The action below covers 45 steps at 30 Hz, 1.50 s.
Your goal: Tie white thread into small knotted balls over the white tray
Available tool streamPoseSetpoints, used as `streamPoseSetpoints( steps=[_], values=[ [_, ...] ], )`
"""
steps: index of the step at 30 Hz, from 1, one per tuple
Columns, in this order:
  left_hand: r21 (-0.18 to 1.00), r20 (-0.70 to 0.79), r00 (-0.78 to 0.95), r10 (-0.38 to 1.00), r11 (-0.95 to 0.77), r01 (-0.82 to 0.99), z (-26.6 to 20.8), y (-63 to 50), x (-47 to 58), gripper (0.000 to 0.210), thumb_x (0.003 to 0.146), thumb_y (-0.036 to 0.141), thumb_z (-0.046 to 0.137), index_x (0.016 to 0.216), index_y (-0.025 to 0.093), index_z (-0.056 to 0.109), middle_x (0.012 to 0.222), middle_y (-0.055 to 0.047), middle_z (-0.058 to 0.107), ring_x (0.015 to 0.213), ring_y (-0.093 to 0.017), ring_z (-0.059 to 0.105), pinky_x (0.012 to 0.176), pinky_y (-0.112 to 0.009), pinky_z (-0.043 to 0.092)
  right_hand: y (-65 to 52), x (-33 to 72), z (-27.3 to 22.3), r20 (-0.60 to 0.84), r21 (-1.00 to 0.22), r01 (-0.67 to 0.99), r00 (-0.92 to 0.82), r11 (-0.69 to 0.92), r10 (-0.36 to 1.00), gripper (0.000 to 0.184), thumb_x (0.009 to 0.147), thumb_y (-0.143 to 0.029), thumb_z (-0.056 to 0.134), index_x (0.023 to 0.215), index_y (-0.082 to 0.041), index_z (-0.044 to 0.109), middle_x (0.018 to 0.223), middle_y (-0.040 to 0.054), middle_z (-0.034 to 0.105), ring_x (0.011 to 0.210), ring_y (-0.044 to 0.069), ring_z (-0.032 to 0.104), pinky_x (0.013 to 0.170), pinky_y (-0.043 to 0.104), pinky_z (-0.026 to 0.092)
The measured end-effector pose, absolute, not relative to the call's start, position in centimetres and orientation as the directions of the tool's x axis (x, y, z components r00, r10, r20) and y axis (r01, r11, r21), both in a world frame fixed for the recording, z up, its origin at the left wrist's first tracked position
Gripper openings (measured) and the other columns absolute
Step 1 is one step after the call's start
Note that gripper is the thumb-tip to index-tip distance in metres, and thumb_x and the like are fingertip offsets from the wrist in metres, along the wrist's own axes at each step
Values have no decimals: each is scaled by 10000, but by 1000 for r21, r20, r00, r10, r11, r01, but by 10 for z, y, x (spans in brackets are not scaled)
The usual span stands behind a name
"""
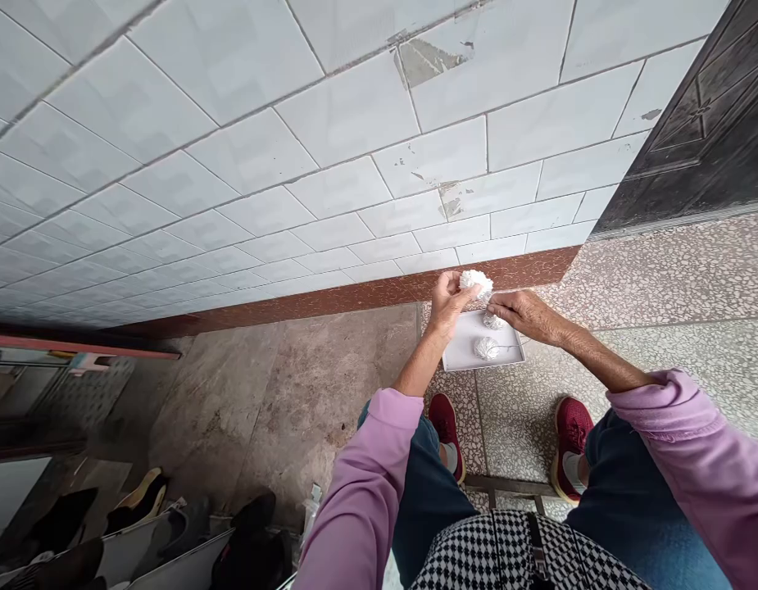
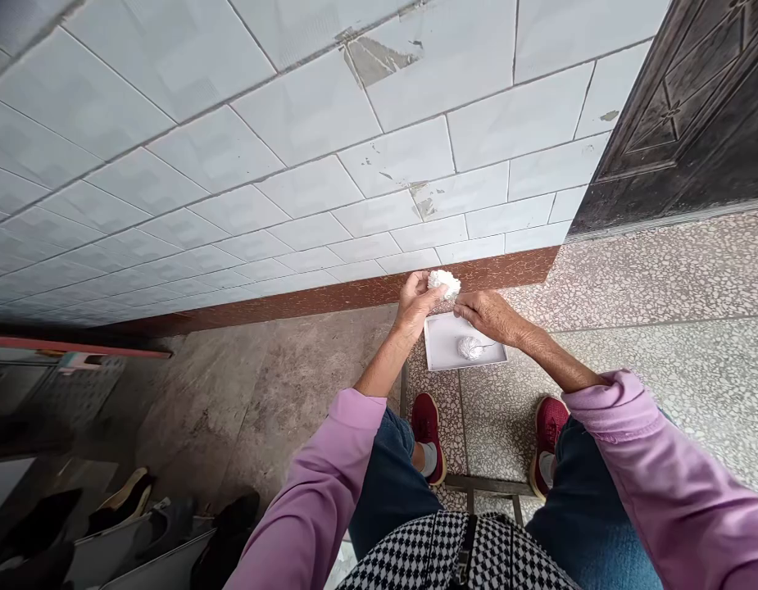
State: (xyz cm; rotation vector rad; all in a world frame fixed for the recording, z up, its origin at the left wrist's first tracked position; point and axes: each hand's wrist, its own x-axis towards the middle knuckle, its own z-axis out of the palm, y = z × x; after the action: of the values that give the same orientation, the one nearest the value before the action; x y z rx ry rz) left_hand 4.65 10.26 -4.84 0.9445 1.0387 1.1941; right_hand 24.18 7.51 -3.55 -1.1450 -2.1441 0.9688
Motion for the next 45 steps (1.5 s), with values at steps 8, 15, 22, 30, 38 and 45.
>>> streamPoseSetpoints(
  steps=[8, 15, 22, 30, 38, 45],
  values=[
    [989, -129, 325, 937, 143, -22, -42, 95, 49, 620, 609, 480, 978, 975, 211, 555, 897, 0, 680, 790, -136, 618, 736, -281, 500, 78, 258, -18, 271, -805, 418, -370, 420, 888, 447, 1059, -512, 526, 734, -205, 544, 671, 10, 537, 637, 159, 481, 658, 326, 331],
    [969, -189, 592, 783, 248, -18, -31, 85, 51, 606, 695, 603, 915, 1026, 202, 605, 880, -15, 667, 729, -109, 601, 661, -260, 503, 88, 269, -22, 275, -848, 398, -236, 351, 932, 590, 1014, -687, 589, 680, -233, 416, 629, -34, 373, 608, 133, 335, 601, 321, 279],
    [941, -257, 493, 831, 332, -69, -29, 84, 53, 654, 615, 613, 954, 979, 188, 616, 854, 2, 658, 689, -93, 589, 617, -251, 505, 89, 261, -26, 253, -857, 382, -272, 346, 928, 610, 1008, -718, 574, 679, -226, 427, 632, -32, 392, 604, 130, 360, 588, 309, 278],
    [938, -191, 373, 908, 280, -204, -34, 83, 58, 642, 580, 497, 996, 999, 191, 618, 916, -23, 712, 795, -140, 661, 727, -299, 557, 95, 260, -36, 213, -884, 356, -271, 303, 939, 572, 1019, -673, 533, 680, -222, 437, 636, -28, 411, 612, 132, 374, 597, 303, 300],
    [911, -188, 241, 952, 261, -320, -32, 96, 49, 679, 574, 498, 999, 1095, 205, 676, 1171, -99, 743, 1054, -241, 712, 846, -373, 618, 92, 248, -45, 138, -831, 440, -430, 341, 892, 362, 1014, -417, 506, 750, -190, 606, 668, 14, 569, 639, 166, 497, 647, 311, 352],
    [978, -112, 32, 993, 116, -171, -40, 98, 44, 600, 634, 509, 952, 1058, 196, 665, 1034, -47, 736, 915, -169, 677, 792, -274, 535, 71, 235, -30, 161, -844, 355, -547, 401, 822, 403, 1041, -461, 519, 747, -196, 596, 651, 7, 566, 590, 150, 471, 649, 311, 353]
  ],
)
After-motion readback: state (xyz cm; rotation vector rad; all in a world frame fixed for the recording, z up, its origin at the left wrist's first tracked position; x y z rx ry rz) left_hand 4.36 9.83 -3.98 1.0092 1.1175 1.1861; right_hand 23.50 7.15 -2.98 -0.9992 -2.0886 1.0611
